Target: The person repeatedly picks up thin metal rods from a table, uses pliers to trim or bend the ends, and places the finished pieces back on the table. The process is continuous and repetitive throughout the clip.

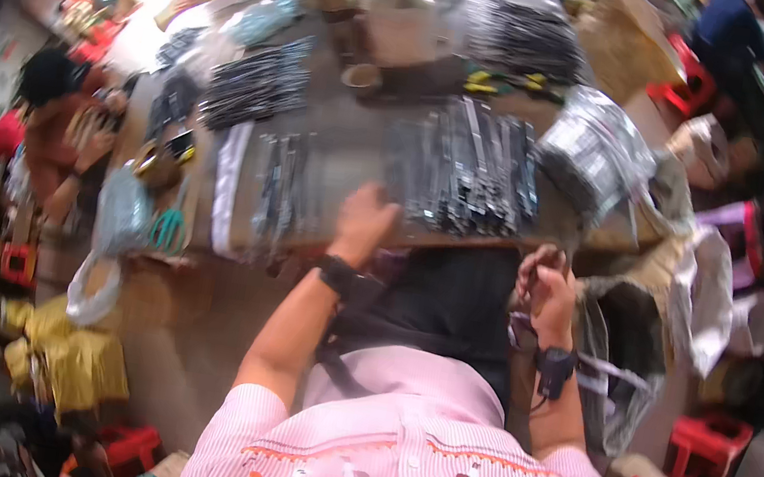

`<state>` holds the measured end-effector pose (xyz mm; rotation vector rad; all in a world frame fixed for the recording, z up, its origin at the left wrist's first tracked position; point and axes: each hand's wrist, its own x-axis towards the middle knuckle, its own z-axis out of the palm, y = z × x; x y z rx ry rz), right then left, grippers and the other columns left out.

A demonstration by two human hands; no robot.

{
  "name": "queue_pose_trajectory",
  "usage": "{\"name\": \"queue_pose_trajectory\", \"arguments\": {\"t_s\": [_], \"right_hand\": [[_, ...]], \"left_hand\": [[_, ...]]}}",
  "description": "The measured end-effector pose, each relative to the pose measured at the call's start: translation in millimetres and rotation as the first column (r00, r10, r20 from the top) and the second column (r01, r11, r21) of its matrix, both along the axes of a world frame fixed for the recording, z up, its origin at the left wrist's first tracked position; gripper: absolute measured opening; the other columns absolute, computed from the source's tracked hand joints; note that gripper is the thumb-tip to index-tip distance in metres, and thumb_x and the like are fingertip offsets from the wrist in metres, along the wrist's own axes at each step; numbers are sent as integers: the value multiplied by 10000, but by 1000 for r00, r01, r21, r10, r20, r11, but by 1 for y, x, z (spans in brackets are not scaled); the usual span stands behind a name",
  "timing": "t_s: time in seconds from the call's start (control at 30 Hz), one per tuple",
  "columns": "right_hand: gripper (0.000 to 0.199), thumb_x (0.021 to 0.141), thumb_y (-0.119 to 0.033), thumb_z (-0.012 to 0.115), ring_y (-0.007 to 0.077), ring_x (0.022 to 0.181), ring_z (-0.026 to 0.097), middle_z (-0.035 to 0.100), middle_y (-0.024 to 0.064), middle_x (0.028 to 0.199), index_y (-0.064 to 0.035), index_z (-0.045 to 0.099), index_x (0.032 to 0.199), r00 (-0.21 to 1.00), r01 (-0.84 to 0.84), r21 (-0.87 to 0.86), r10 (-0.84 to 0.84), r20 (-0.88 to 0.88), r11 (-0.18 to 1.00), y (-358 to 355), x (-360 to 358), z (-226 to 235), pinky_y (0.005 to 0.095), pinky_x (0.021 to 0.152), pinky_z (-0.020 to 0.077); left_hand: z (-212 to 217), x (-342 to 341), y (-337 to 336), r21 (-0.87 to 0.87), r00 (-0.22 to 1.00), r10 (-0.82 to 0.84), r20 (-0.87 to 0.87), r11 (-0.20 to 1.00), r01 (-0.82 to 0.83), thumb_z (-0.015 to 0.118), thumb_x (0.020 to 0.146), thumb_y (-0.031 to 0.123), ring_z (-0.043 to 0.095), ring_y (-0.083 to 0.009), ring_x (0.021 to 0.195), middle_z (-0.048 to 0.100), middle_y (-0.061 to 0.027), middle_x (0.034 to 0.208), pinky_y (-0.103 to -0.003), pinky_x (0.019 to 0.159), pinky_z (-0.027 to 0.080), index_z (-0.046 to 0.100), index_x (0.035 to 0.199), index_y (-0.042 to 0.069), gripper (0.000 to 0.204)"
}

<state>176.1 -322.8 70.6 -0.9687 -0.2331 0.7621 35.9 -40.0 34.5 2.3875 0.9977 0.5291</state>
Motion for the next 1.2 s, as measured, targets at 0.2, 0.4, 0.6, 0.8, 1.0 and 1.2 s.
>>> {"name": "queue_pose_trajectory", "arguments": {"t_s": [0.2,0.4,0.6,0.8,1.0,1.2], "right_hand": [[302,899,-303,471,158,639,496,536,71,788,-71,530,1084,980,176,227,-148,-137,958,-37,50,-10,282,514,394],[312,852,-215,448,283,850,577,601,137,884,-67,590,1087,876,387,240,-274,-397,890,-62,94,-38,409,761,491],[41,767,-47,596,203,639,611,611,72,707,-37,608,805,864,452,-153,-474,-172,879,-59,131,-56,367,599,516],[145,664,-5,658,192,514,565,598,69,648,9,611,801,789,614,-401,-518,330,680,-40,139,-57,325,489,462],[265,618,-26,664,228,537,627,632,133,672,44,604,866,791,608,-580,-348,504,543,-35,170,-64,349,490,491],[276,618,-34,661,212,500,611,634,127,658,55,606,874,716,686,-583,-261,648,435,-37,190,-75,341,455,475]], "left_hand": [[7,15,17,-113,995,34,-89,993,-44,655,725,184,683,-320,857,702,-186,881,-393,812,526,697,979,20,305],[10,12,14,-118,992,6,-125,993,-21,682,718,228,661,-348,886,689,-193,892,-413,813,512,669,944,20,308],[3,2,32,-166,998,-68,-11,984,65,690,728,155,659,-254,723,688,-159,820,-354,688,526,653,970,-48,318],[15,-14,34,-860,952,96,291,463,216,589,843,30,645,-189,648,621,-80,777,-248,587,534,591,966,-24,135],[22,-12,32,-946,935,227,271,240,216,582,867,29,655,-208,687,633,-86,809,-277,602,551,574,980,-21,124],[35,-17,19,-930,896,280,346,225,289,568,877,19,657,-215,705,633,-74,834,-281,629,560,579,995,-5,120]]}}
